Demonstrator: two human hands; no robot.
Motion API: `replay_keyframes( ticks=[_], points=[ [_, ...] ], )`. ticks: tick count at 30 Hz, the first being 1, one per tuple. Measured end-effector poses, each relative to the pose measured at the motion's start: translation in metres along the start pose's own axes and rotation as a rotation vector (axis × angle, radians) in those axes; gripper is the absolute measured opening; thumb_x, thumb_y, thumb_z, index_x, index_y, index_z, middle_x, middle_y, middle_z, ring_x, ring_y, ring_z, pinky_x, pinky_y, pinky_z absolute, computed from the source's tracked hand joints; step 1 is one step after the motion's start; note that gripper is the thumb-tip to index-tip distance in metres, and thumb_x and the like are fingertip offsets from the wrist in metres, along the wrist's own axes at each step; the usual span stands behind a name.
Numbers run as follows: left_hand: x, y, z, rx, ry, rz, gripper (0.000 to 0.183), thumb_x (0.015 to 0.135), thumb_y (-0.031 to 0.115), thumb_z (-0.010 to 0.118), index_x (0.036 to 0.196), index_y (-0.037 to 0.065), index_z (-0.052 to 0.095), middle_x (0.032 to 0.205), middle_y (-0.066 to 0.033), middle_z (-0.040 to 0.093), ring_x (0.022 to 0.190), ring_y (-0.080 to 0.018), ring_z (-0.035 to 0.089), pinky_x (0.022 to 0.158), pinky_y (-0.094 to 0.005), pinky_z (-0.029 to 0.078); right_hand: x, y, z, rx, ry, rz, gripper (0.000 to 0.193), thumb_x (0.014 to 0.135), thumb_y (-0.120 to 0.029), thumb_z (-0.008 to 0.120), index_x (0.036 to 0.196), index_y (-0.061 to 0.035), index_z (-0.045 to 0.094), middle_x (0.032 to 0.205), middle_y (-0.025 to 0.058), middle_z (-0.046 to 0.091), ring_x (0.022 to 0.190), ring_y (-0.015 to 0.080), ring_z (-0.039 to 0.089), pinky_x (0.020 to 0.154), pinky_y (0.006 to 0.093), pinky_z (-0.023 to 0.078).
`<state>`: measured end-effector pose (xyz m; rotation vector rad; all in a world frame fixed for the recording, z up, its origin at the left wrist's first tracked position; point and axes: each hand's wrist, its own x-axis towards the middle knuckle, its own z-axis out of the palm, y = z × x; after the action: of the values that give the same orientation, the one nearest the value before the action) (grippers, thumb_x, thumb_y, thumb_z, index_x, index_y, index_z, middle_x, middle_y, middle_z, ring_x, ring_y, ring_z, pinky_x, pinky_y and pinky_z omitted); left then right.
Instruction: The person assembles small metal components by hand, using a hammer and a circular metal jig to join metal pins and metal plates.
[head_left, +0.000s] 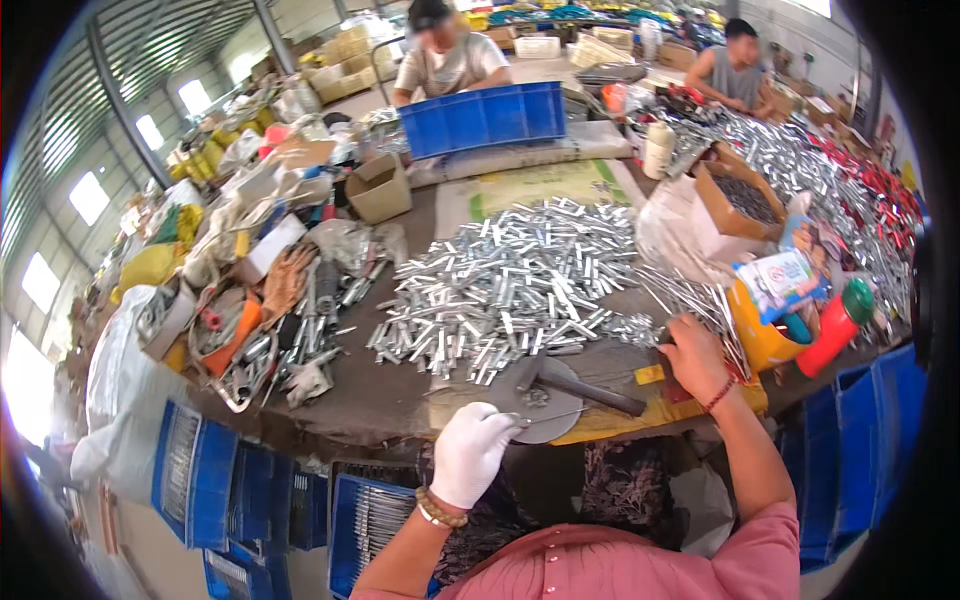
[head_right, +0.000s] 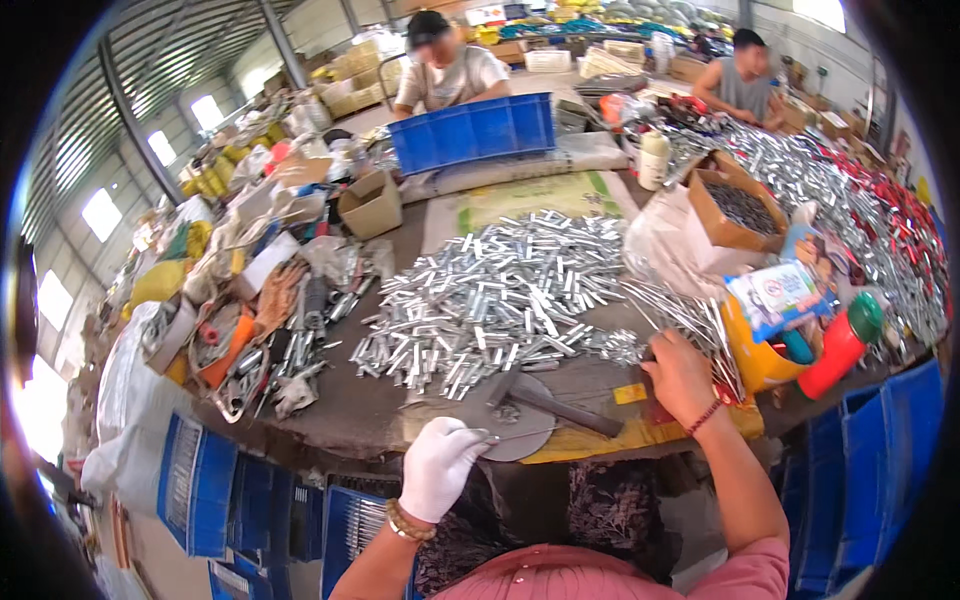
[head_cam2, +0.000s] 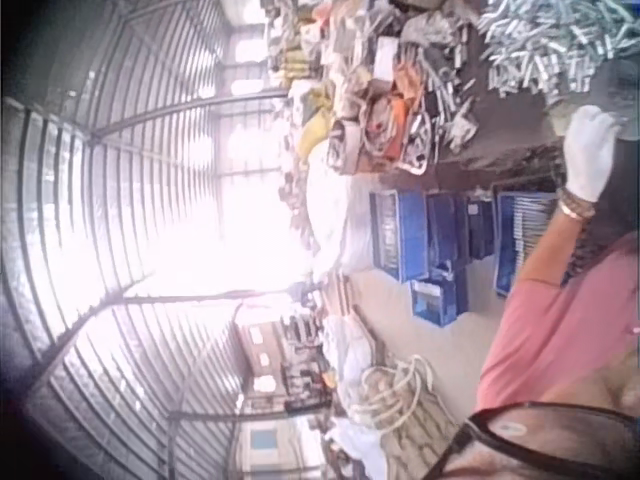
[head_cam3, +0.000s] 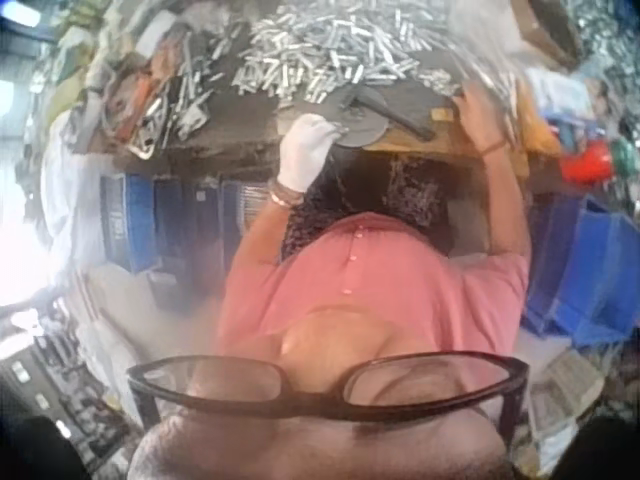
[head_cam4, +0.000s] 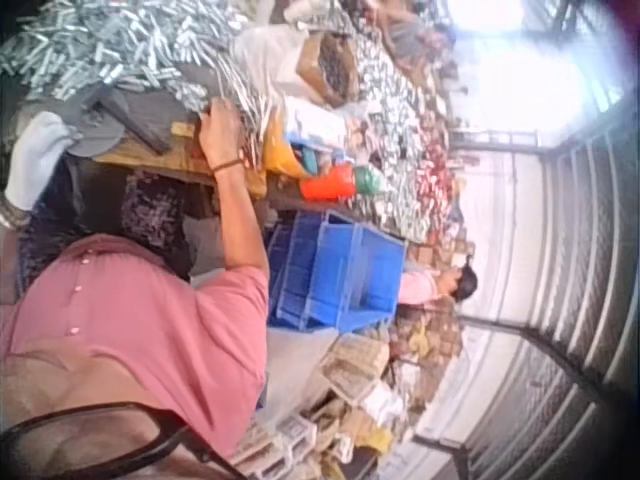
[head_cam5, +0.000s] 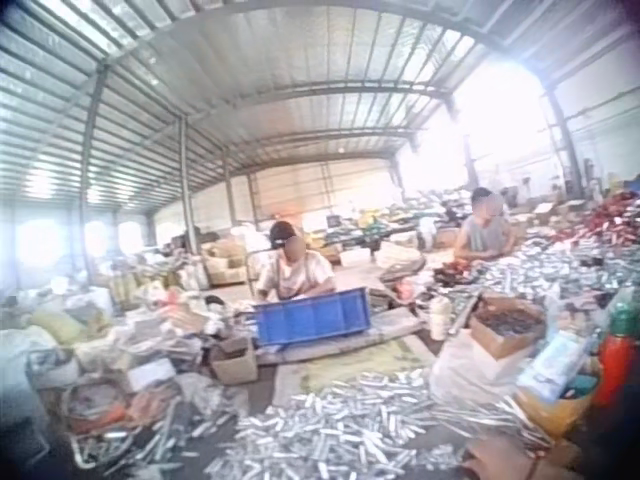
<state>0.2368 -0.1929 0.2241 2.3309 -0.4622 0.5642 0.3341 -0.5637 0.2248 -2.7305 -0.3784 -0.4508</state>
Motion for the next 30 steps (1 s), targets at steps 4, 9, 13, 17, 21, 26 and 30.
replay_keyframes(
  ticks=[4, 9, 13, 17, 21, 26, 30],
  points=[
    [-0.004, 0.002, 0.0, 0.011, 0.006, -0.002, 0.013, 0.086, 0.014, 0.082, 0.097, 0.01, 0.077, 0.092, -0.0089, 0.066, 0.087, -0.0313, 0.067, 0.075, -0.0413, 0.054, 0.0, 0.003, -0.004, 0.067, -0.034, 0.071, 0.028, 0.088, -0.012, 0.08, 0.11, -0.0009, 0.065, 0.112, 0.0185, 0.065, 0.105, 0.0446, 0.066, 0.085, 0.0518, 0.054],
    [-0.006, -0.001, 0.003, -0.009, -0.002, 0.006, 0.013, 0.086, 0.013, 0.08, 0.098, 0.011, 0.076, 0.093, -0.0093, 0.065, 0.089, -0.0324, 0.066, 0.076, -0.0436, 0.054, 0.0, -0.002, -0.006, -0.005, -0.088, 0.074, 0.026, 0.089, -0.011, 0.08, 0.104, 0.0002, 0.062, 0.113, 0.0192, 0.064, 0.101, 0.0455, 0.066, 0.083, 0.0525, 0.054],
    [0.001, -0.005, 0.0, 0.006, 0.015, 0.094, 0.013, 0.084, 0.008, 0.078, 0.096, 0.011, 0.075, 0.092, -0.0095, 0.064, 0.09, -0.0324, 0.065, 0.077, -0.0433, 0.054, 0.0, -0.028, -0.012, 0.052, 0.061, -0.069, 0.024, 0.089, -0.01, 0.079, 0.103, 0.0, 0.061, 0.102, 0.0195, 0.064, 0.095, 0.0456, 0.066, 0.079, 0.0514, 0.053],
    [0.004, -0.004, -0.006, 0.049, 0.009, 0.034, 0.014, 0.084, 0.008, 0.082, 0.097, 0.008, 0.078, 0.09, -0.0094, 0.067, 0.088, -0.0297, 0.067, 0.076, -0.0395, 0.055, 0.01, -0.102, -0.014, 0.251, 0.032, -0.356, 0.023, 0.087, -0.002, 0.075, 0.109, -0.0032, 0.068, 0.101, 0.0159, 0.069, 0.091, 0.0391, 0.069, 0.078, 0.0467, 0.057],
    [0.005, -0.001, -0.002, 0.069, 0.028, 0.033, 0.016, 0.083, 0.007, 0.083, 0.098, 0.008, 0.077, 0.09, -0.0089, 0.066, 0.086, -0.0298, 0.067, 0.074, -0.0394, 0.055, 0.011, -0.157, 0.002, 0.288, -0.011, -0.545, 0.022, 0.092, -0.007, 0.066, 0.114, -0.0037, 0.068, 0.102, 0.0145, 0.072, 0.094, 0.0353, 0.07, 0.083, 0.0447, 0.058],
    [0.0, -0.004, 0.004, 0.12, -0.011, 0.033, 0.018, 0.083, 0.007, 0.081, 0.101, 0.008, 0.077, 0.091, -0.0094, 0.066, 0.089, -0.0301, 0.067, 0.077, -0.0395, 0.055, 0.005, -0.171, 0.039, 0.631, -0.152, -0.438, 0.034, 0.091, -0.008, 0.069, 0.125, -0.0049, 0.065, 0.096, 0.0153, 0.072, 0.09, 0.0382, 0.07, 0.079, 0.0485, 0.056],
    [-0.001, -0.001, 0.003, 0.064, 0.002, 0.027, 0.016, 0.085, 0.009, 0.079, 0.1, 0.008, 0.077, 0.093, -0.0095, 0.066, 0.091, -0.0306, 0.066, 0.078, -0.0404, 0.055, 0.003, -0.159, 0.044, 0.654, -0.187, -0.304, 0.06, 0.086, 0.001, 0.079, 0.142, -0.0055, 0.059, 0.099, 0.0139, 0.075, 0.09, 0.0325, 0.075, 0.077, 0.0413, 0.06]
  ],
)
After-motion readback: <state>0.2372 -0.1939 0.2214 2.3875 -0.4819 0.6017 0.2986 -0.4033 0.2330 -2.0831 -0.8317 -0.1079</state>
